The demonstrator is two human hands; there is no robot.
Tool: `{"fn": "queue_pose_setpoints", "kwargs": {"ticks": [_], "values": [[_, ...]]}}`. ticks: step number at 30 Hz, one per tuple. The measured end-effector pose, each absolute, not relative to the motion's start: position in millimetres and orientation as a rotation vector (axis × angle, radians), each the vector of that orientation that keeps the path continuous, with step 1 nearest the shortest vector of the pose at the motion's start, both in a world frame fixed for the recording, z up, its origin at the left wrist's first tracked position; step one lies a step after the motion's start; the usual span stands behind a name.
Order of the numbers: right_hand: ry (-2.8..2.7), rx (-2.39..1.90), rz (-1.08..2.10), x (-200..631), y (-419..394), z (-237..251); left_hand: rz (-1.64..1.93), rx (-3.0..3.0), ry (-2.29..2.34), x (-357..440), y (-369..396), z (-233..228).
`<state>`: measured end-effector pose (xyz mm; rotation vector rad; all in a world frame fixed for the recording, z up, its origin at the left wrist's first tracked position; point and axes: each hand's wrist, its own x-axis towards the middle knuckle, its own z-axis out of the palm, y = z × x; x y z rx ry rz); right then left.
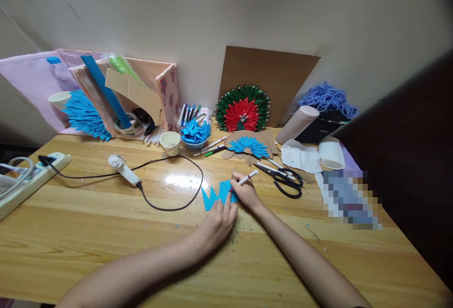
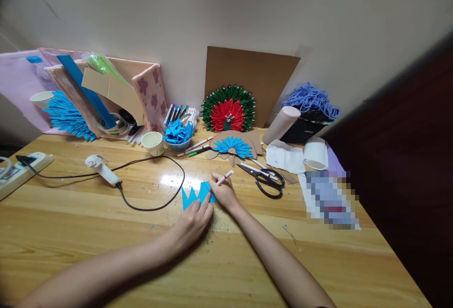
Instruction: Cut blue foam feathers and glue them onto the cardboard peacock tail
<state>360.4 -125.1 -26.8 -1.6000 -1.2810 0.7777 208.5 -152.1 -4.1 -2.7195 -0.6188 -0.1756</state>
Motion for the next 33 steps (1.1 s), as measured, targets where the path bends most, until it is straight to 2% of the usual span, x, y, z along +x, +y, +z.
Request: {"fn": "queue_pose_setpoints", "kwargs": {"ticks": [33], "values": [[-1.473, -1.495, 1.005, 357.0, -132.2, -18.2, -0.147, -2.698, -0.653, 210.9, -157.4, -6.5]]}}
